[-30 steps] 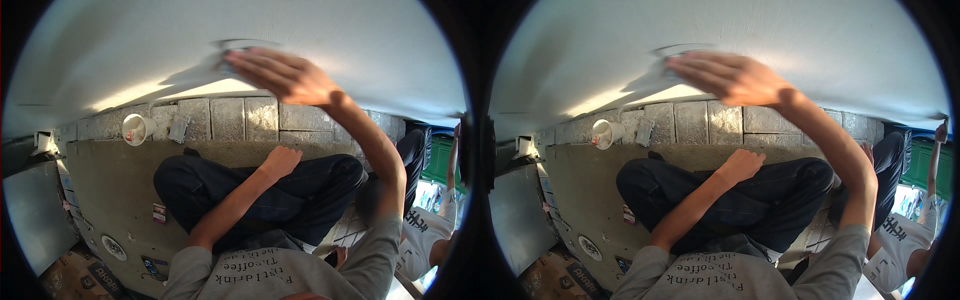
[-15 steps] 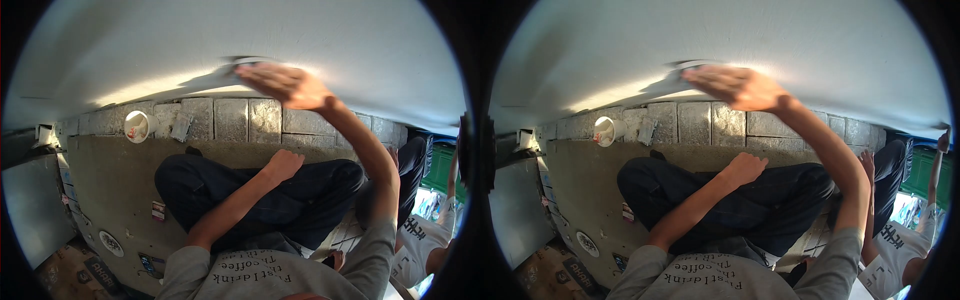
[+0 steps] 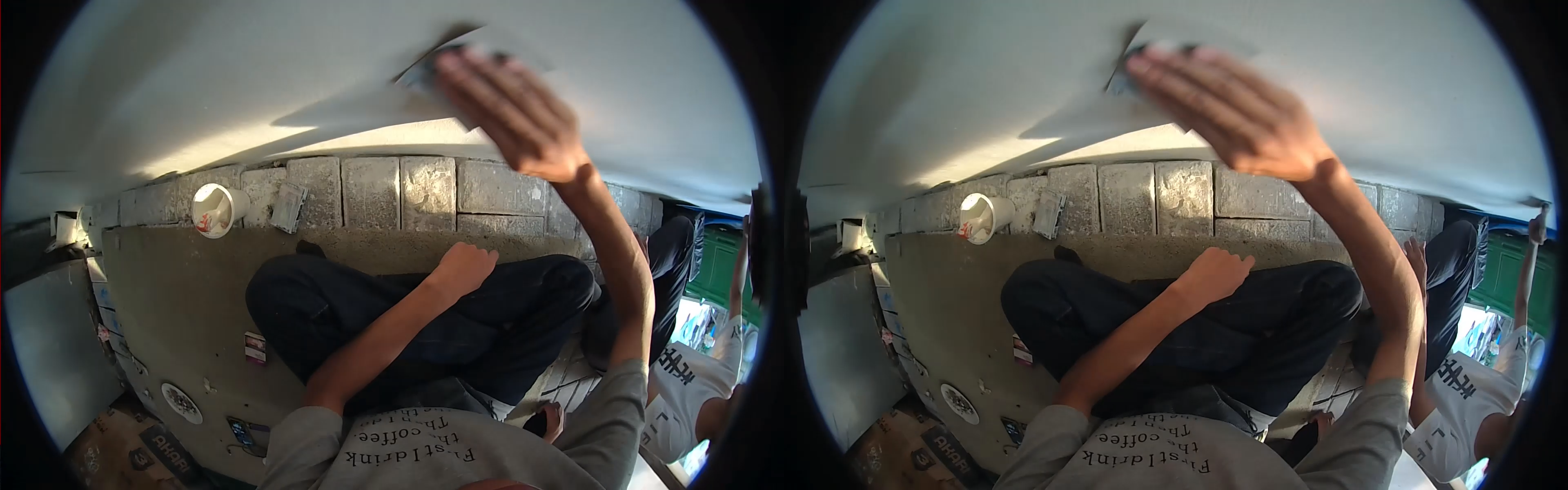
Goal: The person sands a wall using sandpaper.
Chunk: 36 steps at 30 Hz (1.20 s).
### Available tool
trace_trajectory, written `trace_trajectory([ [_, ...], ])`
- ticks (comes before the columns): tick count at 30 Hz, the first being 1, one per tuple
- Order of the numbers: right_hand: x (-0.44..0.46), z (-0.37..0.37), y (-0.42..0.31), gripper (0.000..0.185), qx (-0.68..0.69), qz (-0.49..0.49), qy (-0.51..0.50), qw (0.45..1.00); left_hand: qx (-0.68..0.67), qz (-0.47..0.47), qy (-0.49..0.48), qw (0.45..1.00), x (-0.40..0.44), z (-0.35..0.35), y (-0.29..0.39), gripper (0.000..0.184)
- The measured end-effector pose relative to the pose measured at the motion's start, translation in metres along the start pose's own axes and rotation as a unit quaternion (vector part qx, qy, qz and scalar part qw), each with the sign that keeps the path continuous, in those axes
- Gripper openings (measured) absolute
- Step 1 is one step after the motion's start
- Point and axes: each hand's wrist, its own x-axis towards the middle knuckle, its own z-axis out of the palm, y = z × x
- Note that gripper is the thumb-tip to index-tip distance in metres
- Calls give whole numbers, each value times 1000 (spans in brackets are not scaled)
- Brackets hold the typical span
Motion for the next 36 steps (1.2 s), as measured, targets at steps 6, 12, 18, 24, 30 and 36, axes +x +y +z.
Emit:
trace_trajectory([
  [6,-17,37,-29,54,151,-60,-109,981,-7,-6,-17,1000,-2,-11,2,11],
  [12,11,9,-8,43,26,-17,-12,999,-15,1,-15,1000,0,-5,2,11],
  [18,-4,35,-48,54,123,-13,-94,988,-14,1,-14,1000,-2,-9,2,11],
  [24,-41,-11,-1,40,36,10,-91,995,-28,-4,-1,1000,-1,-7,2,10],
  [30,-21,4,0,50,30,-49,-81,995,-23,-4,-25,999,0,-10,3,10],
  [36,23,19,-33,56,76,-41,-73,994,-18,-2,-21,1000,-2,-8,2,10],
])
